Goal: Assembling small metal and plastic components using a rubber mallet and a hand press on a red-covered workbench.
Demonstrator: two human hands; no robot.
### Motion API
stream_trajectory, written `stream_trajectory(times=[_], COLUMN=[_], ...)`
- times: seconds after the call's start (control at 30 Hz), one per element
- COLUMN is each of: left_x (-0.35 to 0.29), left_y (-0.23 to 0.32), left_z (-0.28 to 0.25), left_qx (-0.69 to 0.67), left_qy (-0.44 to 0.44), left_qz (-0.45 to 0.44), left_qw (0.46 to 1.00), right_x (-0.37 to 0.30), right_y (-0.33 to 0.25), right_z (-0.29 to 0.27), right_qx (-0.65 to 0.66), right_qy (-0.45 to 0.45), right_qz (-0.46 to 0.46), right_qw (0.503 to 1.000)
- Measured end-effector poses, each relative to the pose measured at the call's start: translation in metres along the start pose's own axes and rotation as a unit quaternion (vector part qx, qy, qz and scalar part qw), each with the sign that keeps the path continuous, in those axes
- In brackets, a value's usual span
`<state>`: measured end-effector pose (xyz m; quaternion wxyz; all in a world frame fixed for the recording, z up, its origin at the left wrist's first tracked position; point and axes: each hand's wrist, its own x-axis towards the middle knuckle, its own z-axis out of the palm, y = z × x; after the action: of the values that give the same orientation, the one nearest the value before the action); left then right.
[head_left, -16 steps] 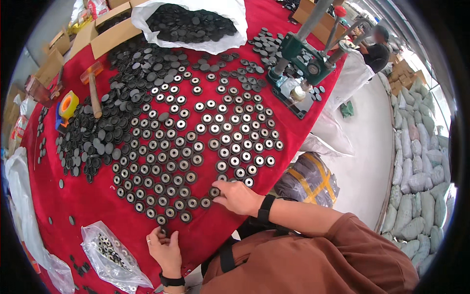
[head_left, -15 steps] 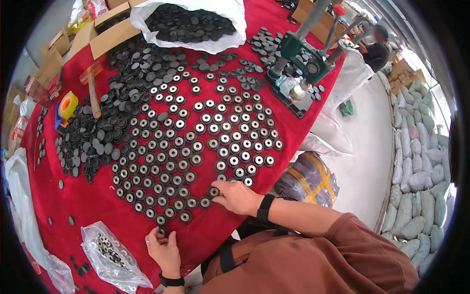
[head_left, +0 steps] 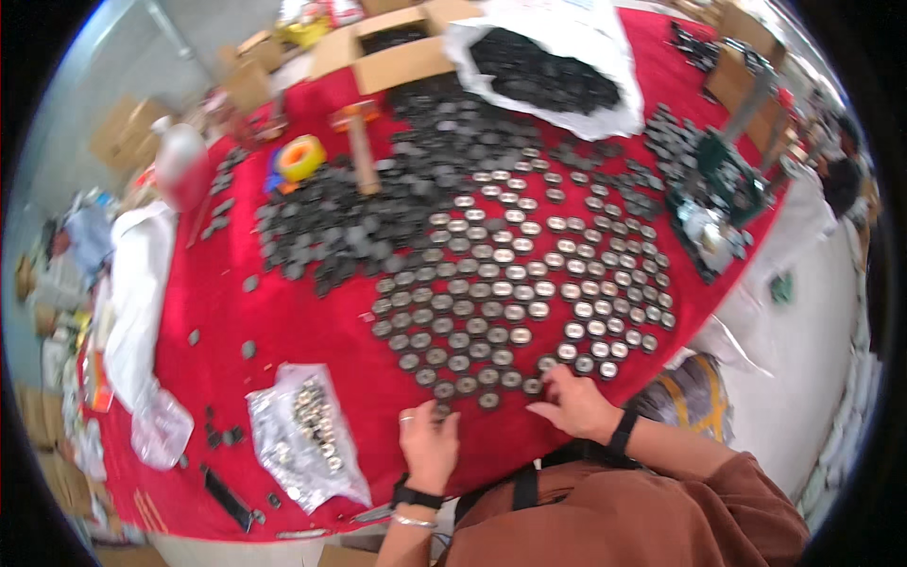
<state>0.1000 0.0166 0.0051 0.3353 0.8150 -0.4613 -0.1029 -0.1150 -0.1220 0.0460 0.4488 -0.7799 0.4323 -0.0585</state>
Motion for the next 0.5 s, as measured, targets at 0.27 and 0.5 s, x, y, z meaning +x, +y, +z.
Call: stream_trajectory(times=[0.27,0.5], left_x=[-0.005,-0.031], left_y=[0.005,0.028], left_z=[0.001,-0.013], left_qx=[-0.124,-0.064], left_qy=[-0.031,-0.043], left_qz=[-0.129,-0.030], left_qw=[0.983,0.997], right_x=[0.031,-0.020], right_y=[0.003,0.015], right_z=[0.005,-0.048], right_qx=[-0.031,-0.121], right_qy=[0.078,0.024], right_qz=[-0.027,0.029], right_qw=[0.996,0.992])
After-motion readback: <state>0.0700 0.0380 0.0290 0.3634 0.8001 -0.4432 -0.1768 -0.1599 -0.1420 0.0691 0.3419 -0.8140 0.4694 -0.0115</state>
